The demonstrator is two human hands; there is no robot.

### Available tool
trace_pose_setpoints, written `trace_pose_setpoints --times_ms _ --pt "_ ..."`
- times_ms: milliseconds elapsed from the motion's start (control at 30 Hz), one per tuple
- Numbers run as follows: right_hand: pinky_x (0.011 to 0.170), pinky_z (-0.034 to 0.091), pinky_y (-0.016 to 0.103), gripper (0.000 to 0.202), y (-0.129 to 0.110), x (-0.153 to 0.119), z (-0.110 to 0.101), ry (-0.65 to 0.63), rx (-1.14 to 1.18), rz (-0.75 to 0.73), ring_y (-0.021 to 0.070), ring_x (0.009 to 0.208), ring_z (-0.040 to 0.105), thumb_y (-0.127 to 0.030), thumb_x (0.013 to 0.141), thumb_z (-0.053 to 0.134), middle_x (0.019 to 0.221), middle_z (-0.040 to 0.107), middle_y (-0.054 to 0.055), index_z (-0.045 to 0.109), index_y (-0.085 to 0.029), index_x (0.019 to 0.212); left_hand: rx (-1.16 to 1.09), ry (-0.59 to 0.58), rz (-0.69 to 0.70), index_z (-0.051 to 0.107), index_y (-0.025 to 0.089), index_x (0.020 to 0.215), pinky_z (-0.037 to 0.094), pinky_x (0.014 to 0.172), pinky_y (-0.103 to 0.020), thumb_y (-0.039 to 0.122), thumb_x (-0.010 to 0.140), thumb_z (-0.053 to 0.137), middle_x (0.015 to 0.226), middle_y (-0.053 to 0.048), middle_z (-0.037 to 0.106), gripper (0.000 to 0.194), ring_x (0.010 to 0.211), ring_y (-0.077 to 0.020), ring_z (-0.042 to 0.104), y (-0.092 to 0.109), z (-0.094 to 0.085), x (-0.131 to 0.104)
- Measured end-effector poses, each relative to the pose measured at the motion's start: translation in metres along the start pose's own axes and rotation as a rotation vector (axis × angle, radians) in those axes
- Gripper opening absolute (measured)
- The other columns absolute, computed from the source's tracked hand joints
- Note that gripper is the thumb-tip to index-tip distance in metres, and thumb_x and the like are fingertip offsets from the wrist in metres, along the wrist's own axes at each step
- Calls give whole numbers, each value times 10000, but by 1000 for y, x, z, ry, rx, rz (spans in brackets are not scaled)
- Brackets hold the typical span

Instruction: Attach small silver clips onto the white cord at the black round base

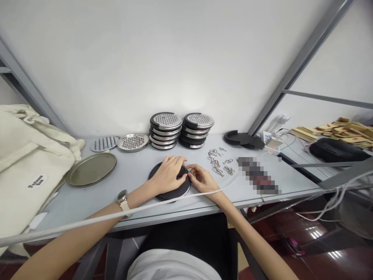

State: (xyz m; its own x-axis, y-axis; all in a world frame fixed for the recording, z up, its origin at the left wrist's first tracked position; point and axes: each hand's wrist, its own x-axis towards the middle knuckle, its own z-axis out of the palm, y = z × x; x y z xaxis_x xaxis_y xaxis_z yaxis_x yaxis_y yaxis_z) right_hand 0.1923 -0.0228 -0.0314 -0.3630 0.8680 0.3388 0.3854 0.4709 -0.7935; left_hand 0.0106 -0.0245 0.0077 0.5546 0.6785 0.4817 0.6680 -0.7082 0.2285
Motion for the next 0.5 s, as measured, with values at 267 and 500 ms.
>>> trace_pose_setpoints --times_ms 267,500 --pt "605 398 241 228 -3 0 -2 -31 -20 -11 124 627 493 -214 873 438 693 511 -15 525 -169 1078 -5 -7 0 441 177 1085 326 913 -409 241 823 532 1071 -68 580 285 999 -237 536 0 0 1" --pt "603 401 239 221 -3 1 -2 -26 -26 -31 125 627 487 -216 876 422 690 488 -23 494 -169 1079 -31 -20 -3 433 180 1069 316 900 -403 231 822 526 1024 -62 588 269 961 -230 548 0 -1 0"
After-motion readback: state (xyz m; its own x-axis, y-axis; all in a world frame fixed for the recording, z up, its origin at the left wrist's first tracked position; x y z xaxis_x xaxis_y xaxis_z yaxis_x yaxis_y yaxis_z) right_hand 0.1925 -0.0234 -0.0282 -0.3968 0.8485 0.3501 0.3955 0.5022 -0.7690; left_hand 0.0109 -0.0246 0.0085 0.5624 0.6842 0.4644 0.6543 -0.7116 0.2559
